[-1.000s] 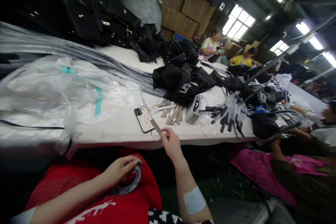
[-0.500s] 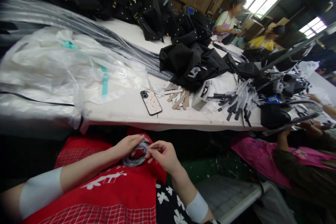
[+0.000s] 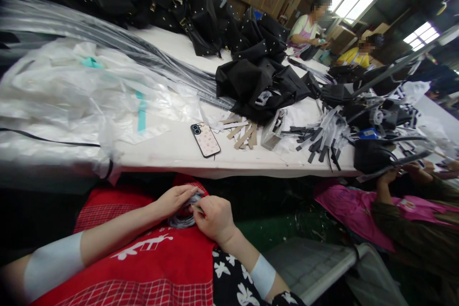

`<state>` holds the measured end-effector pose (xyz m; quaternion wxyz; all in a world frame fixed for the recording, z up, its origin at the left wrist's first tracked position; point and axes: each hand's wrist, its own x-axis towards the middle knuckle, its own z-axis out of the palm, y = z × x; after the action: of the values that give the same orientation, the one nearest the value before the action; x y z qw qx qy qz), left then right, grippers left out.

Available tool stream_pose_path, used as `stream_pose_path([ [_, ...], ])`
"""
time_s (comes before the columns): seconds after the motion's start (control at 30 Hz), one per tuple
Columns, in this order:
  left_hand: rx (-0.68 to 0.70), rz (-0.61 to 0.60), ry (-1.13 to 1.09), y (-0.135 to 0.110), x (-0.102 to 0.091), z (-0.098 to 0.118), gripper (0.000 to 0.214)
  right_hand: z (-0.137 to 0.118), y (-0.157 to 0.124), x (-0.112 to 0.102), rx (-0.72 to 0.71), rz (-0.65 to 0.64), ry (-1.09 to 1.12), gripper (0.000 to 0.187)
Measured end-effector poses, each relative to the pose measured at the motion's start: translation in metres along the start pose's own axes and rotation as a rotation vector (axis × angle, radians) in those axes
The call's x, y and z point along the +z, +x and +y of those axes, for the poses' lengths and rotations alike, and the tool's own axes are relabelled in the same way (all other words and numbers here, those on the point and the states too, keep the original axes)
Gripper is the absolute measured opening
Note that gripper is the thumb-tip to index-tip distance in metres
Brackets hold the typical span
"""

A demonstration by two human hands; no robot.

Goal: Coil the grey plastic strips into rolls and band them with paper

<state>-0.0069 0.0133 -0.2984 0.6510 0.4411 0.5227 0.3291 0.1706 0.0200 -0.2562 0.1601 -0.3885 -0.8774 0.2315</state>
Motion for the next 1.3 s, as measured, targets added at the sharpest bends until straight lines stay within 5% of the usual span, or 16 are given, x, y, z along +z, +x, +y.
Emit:
stream_pose_path([
  [0.37, 0.231, -0.126, 0.282, -0.012, 0.000, 0.024, 0.035, 0.016, 0.022, -0.003, 0.462, 0.139, 0.710, 0.029],
  [0.5, 0.264, -0.088, 0.351, -0.017, 0.004, 0.026, 0.027, 0.031, 0.021, 0.011, 0.583, 0.096, 0.860, 0.043],
  [0.6, 0.317, -0.084, 0.343, -0.021, 0.005, 0.028, 0.024, 0.039, 0.018, 0.019, 0.761, -0.053, 0.939, 0.063],
  [0.67, 0.369, -0.090, 0.350, -0.023, 0.005, 0.029, 0.022, 0.039, 0.015, 0.024, 0.815, -0.151, 1.057, 0.060],
  [0.8, 0.424, -0.083, 0.368, -0.026, 0.005, 0.032, 0.021, 0.031, 0.014, 0.028, 0.759, -0.051, 1.250, 0.037],
  [0.97, 0.398, 0.069, 0.445, -0.028, 0.006, 0.031, 0.022, 0.024, 0.015, 0.018, 0.628, 0.074, 1.102, 0.021],
  [1.3, 0.187, 0.052, 0.370, -0.024, 0.011, 0.034, 0.026, 0.033, 0.008, -0.010, 0.481, -0.191, 1.083, 0.030],
])
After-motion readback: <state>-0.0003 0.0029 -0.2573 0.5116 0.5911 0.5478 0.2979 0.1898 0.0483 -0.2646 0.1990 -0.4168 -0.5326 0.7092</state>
